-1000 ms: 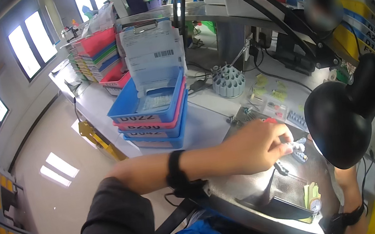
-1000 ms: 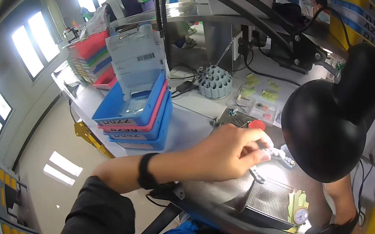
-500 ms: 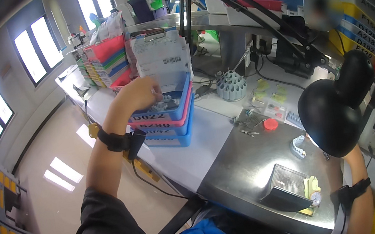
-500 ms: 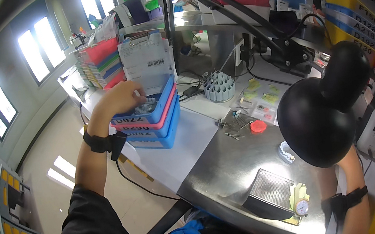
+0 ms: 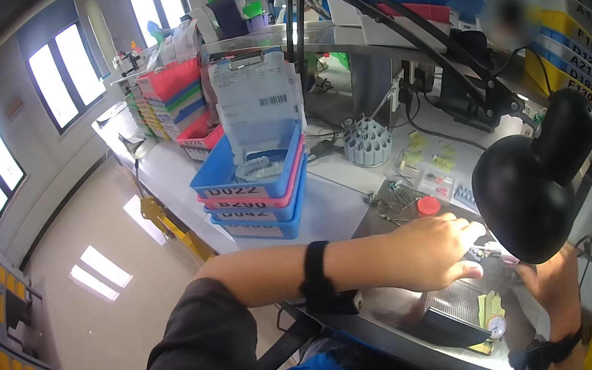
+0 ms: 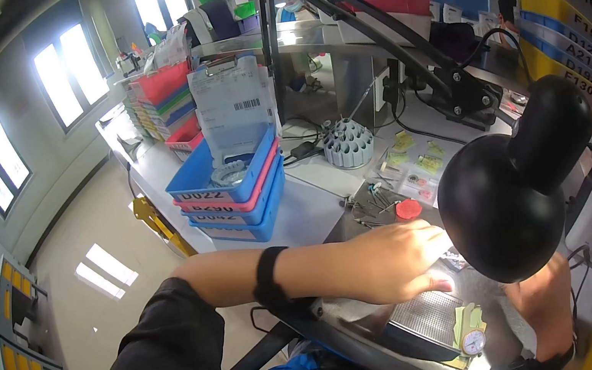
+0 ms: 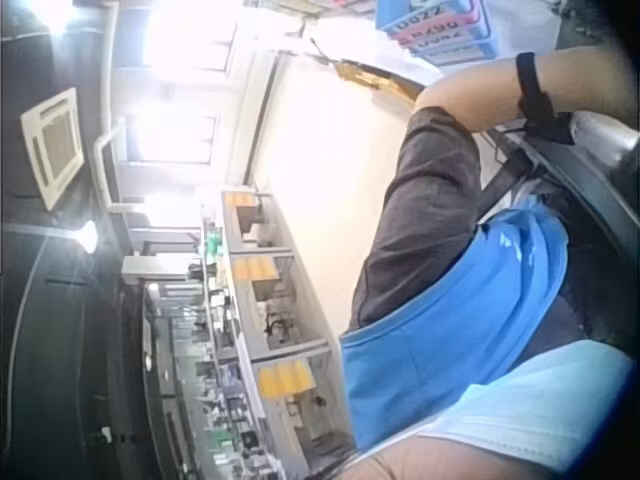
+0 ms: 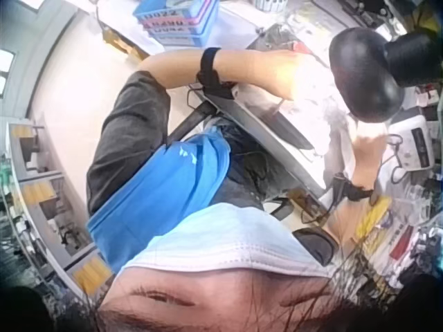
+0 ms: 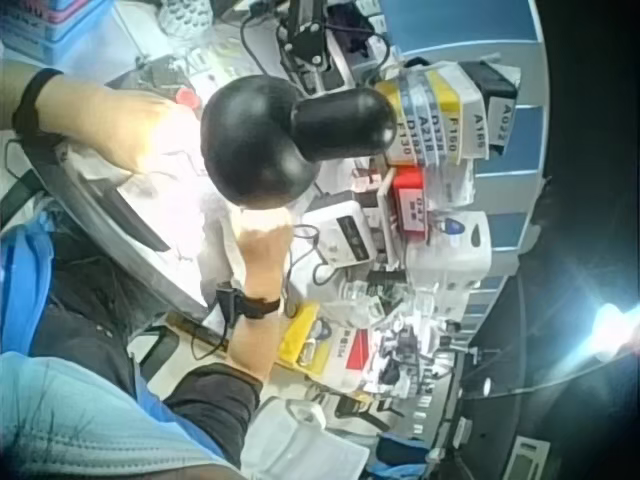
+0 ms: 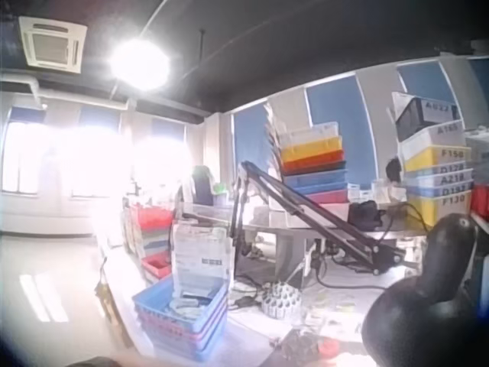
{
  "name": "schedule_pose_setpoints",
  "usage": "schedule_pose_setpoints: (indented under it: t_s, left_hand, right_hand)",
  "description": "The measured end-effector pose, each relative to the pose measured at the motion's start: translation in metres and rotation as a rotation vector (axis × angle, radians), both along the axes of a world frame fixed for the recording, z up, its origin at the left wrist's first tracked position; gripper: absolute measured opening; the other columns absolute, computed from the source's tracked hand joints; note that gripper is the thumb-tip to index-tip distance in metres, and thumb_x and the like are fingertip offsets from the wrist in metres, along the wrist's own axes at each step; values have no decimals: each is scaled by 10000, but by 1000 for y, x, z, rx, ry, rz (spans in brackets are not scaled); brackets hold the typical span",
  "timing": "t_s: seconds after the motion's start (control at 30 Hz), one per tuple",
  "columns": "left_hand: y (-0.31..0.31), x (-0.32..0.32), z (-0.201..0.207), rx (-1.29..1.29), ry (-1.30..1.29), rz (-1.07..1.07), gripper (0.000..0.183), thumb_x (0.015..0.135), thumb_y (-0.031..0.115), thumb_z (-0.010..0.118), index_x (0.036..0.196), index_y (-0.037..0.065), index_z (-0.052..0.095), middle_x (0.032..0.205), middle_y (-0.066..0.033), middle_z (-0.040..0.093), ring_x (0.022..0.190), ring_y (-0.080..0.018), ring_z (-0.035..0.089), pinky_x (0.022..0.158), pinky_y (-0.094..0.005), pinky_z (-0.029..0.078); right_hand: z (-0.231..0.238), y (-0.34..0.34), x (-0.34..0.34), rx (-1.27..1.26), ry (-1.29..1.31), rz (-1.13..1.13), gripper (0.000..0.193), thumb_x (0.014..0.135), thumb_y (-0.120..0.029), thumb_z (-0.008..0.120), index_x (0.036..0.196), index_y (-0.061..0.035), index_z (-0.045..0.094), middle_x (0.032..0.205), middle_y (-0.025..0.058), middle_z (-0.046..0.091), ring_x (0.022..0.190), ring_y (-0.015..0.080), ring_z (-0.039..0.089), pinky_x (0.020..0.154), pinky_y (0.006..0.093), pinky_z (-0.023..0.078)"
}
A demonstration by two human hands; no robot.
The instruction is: The person fits a dental crown onto a dental model, removes it, and then uses a rotary tool to grind the crown. After setting the tool down, they pick up a small component from the table.
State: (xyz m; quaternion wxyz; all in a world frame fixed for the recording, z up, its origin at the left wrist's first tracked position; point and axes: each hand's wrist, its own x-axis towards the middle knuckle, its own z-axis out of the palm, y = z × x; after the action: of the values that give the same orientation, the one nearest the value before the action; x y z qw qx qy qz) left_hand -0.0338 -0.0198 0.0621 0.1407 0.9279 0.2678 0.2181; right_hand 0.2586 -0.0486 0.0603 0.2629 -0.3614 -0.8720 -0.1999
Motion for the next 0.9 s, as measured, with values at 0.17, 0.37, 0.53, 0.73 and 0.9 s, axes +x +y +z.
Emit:
schedule_pose_setpoints:
  t_s: [0.17,0.37,0.53,0.73,0.9]
  left_hand:
    - [11,29,-19,46,-197,-241,241,974,209,612,1044,-10,685,893,-212,696,882,-404,681,798,-492,545]
    - [26,36,-38,168,-233,-228,249,833,25,668,1068,-4,745,899,-235,714,816,-413,692,741,-485,567]
    - [33,33,-42,180,-247,-191,120,814,90,707,903,15,739,811,-185,704,768,-374,685,725,-461,557]
    - [24,36,-46,224,-197,-116,95,806,101,719,862,24,717,826,-157,691,788,-354,688,716,-446,557]
    - [23,38,-41,183,-272,-186,118,771,83,711,880,37,705,826,-146,685,817,-355,687,718,-443,560]
  right_hand:
    - [0,-10,-17,-25,-49,-20,252,746,-212,794,899,-26,720,867,118,710,727,355,664,629,441,506]
    - [-1,-18,-19,-257,-89,-143,298,812,-301,795,902,-27,721,782,144,683,690,385,655,627,449,507]
    - [-4,-17,-24,-243,-13,-164,166,762,-254,821,782,-97,771,692,54,694,580,283,661,526,385,509]
    - [-6,-18,-33,-194,-5,-153,178,805,-261,801,921,-126,789,826,40,735,683,268,700,582,373,539]
    - [-7,-24,-38,-257,10,-181,247,837,-206,781,1065,-110,784,1038,93,755,902,284,722,781,385,571]
